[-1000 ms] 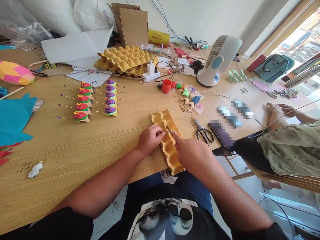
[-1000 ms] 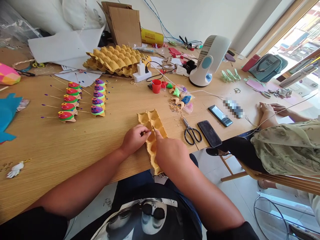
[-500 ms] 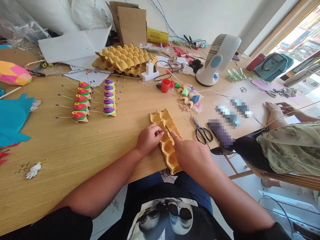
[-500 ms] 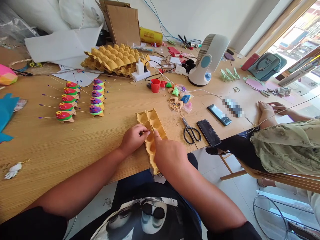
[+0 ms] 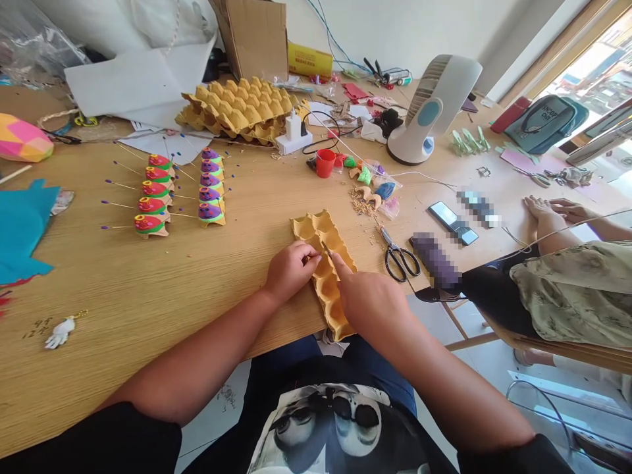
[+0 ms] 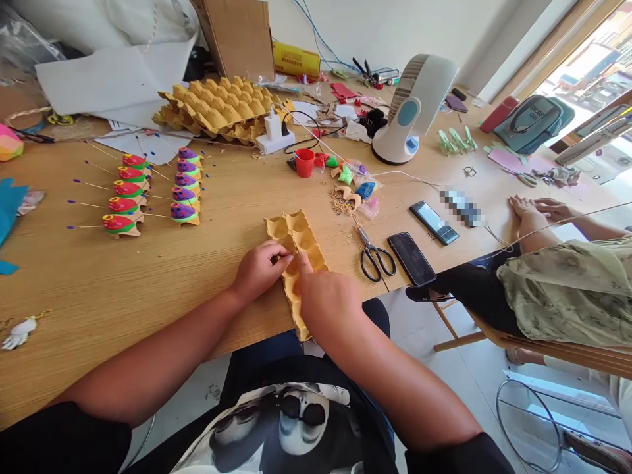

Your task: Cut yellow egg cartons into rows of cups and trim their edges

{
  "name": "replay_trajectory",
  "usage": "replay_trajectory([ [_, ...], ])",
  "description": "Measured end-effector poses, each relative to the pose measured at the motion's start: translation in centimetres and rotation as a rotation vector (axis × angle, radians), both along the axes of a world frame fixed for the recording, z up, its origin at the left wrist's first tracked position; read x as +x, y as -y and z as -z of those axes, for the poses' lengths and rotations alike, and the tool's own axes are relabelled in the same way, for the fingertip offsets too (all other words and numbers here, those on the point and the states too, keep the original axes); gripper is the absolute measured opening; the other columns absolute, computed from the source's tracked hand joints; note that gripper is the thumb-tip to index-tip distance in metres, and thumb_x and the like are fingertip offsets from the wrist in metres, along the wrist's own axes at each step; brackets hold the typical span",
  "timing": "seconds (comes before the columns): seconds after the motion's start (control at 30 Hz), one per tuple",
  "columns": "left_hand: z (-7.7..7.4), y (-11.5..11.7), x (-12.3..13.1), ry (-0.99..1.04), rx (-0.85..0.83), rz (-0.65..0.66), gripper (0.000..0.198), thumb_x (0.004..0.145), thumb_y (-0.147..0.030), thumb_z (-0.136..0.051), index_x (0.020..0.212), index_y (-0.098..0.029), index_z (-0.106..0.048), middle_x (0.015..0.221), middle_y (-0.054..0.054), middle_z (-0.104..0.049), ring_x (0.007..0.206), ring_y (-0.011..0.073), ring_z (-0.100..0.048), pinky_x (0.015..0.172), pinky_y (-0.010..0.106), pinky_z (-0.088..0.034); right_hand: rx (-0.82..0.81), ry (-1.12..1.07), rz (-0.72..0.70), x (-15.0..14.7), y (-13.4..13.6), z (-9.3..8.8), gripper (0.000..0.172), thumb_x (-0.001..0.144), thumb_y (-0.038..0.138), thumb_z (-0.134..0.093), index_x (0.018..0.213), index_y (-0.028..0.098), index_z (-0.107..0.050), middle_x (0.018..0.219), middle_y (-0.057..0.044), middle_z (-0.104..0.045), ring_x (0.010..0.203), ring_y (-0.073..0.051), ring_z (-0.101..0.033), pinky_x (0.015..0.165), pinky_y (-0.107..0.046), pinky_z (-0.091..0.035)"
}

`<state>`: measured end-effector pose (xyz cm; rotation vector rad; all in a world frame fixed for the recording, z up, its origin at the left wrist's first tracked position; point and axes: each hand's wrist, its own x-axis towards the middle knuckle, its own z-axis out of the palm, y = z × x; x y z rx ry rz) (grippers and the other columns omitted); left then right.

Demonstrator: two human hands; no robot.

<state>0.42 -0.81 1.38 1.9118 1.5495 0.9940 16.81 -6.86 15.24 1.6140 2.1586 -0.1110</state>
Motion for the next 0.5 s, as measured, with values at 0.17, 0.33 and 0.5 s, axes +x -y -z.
replay_trajectory([
  [0.17, -0.11, 0.01, 0.05, -0.009, -0.005, 0.009, 0.014, 0.091, -0.029, -0.063, 0.080, -0.021, -0.068, 0.086, 0.002, -0.068, 0.078, 0.0177, -0.061, 0.069, 0.031, -0.043, -0.047, 0.027, 0.033, -0.32, -0.06, 0.53, 0.075, 0.101, 0.019, -0.050, 0.169, 0.023, -0.018, 0.087, -0.011, -0.078, 0.078, -0.022, -0.078, 0.060, -0.026, -0.050],
  [0.33, -0.37, 0.04, 0.12, -0.010, -0.024, -0.011, 0.013, 0.090, -0.029, -0.065, 0.080, -0.022, -0.068, 0.086, 0.002, -0.068, 0.079, 0.0181, -0.062, 0.068, 0.031, -0.042, -0.040, 0.024, 0.010, -0.34, 0.28, 0.66, 0.075, 0.100, 0.016, -0.049, 0.168, 0.019, -0.019, 0.083, -0.010, -0.077, 0.077, -0.021, -0.078, 0.060, -0.025, -0.049],
  [0.5, -0.52, 0.06, 0.11, -0.023, -0.022, 0.001, 0.014, 0.090, -0.028, -0.065, 0.079, -0.022, -0.068, 0.085, 0.001, -0.067, 0.078, 0.0180, -0.060, 0.068, 0.031, -0.042, -0.017, 0.030, 0.009, -0.08, 0.30, 0.43, 0.068, 0.104, 0.020, -0.042, 0.168, 0.019, -0.020, 0.084, -0.011, -0.078, 0.075, -0.022, -0.078, 0.057, -0.027, -0.049],
])
